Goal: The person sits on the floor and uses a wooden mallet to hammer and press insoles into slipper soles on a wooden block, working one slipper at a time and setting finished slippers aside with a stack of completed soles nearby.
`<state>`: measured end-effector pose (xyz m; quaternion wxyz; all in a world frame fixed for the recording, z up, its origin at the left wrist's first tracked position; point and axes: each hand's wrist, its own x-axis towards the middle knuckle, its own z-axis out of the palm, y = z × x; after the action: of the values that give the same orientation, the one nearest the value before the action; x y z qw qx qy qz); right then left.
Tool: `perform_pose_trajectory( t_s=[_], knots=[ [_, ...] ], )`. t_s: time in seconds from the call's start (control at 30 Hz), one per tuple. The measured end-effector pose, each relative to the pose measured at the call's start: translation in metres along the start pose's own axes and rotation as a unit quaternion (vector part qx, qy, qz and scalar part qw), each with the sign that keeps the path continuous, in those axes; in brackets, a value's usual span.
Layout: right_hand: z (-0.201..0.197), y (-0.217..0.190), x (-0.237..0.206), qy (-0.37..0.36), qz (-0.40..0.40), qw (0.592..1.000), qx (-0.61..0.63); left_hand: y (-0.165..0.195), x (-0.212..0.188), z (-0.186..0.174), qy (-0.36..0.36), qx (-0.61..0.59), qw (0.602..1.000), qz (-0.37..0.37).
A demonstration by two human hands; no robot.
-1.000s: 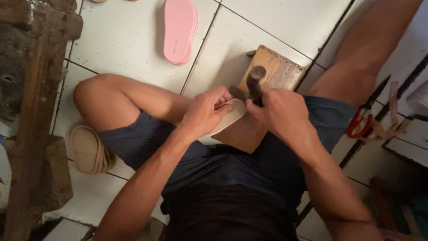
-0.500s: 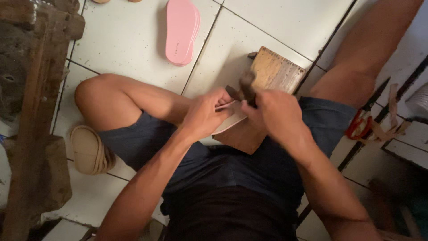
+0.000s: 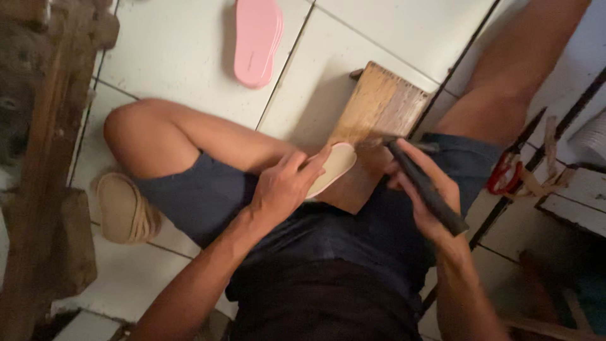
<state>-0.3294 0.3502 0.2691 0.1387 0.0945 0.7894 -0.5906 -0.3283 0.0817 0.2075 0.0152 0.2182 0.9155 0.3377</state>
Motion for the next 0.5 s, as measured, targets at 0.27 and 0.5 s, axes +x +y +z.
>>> perform_pose_trajectory(
  t_s=[0.27, 0.5],
  knots=[
    [-0.009, 0.006, -0.036, -0.171, -0.068, 0.950, 0.253, 0.008, -0.001, 0.012, 0.047, -0.120, 0.989, -0.070],
    [0.029, 0.009, -0.025, 0.013, -0.013, 0.993, 0.115, 0.004, 0.008, 0.022, 0.052, -0.196, 0.975, -0.092]
  ],
)
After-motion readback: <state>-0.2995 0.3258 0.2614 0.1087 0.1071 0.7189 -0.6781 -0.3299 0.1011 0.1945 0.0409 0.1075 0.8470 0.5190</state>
